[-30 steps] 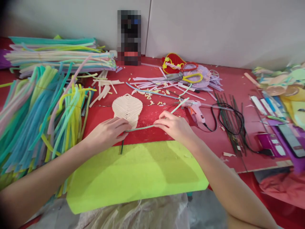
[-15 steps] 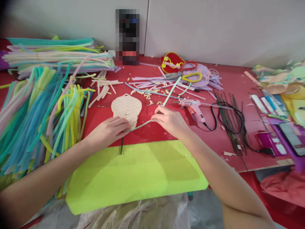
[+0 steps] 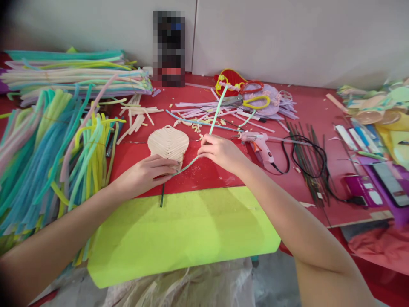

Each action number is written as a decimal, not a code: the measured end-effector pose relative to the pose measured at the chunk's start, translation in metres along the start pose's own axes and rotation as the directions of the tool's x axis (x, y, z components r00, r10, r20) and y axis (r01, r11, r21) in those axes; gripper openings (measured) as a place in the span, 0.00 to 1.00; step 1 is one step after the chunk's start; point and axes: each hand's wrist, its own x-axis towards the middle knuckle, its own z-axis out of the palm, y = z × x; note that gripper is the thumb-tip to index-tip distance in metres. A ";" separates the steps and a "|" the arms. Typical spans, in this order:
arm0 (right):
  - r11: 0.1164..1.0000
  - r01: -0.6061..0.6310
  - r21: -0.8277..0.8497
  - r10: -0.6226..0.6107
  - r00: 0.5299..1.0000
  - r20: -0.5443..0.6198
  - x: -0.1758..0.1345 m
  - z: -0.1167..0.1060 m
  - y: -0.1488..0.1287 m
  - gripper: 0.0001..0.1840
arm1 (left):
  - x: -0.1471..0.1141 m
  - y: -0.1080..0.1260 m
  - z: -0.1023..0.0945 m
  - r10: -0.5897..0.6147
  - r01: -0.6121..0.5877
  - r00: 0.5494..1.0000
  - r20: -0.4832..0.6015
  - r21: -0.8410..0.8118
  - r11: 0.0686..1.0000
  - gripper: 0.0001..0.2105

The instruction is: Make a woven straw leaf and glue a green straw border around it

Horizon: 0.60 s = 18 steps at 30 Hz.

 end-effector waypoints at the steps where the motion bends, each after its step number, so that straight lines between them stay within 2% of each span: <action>1: 1.000 0.013 0.008 -0.013 1.000 0.003 0.002 0.000 0.000 0.12 | 0.000 -0.001 0.000 0.002 -0.002 1.000 -0.003 -0.003 1.000 0.11; 4: 0.997 0.050 0.054 -0.051 0.999 0.012 0.008 -0.001 0.002 0.12 | 0.000 -0.002 -0.001 0.015 -0.015 1.000 0.013 -0.006 1.000 0.11; 9: 0.992 0.070 0.101 -0.075 0.996 0.047 0.015 -0.003 0.006 0.12 | 0.001 -0.005 -0.004 0.067 -0.068 0.992 0.104 0.008 0.998 0.13; 14: 0.990 0.087 0.110 -0.099 0.989 0.107 0.026 -0.007 0.010 0.11 | 0.001 -0.008 -0.003 0.081 -0.079 0.995 0.052 -0.041 0.996 0.11; 18: 0.987 0.085 0.134 -0.105 0.983 0.153 0.037 -0.008 0.012 0.11 | -0.001 -0.010 -0.001 0.073 -0.066 0.995 0.074 -0.086 0.994 0.12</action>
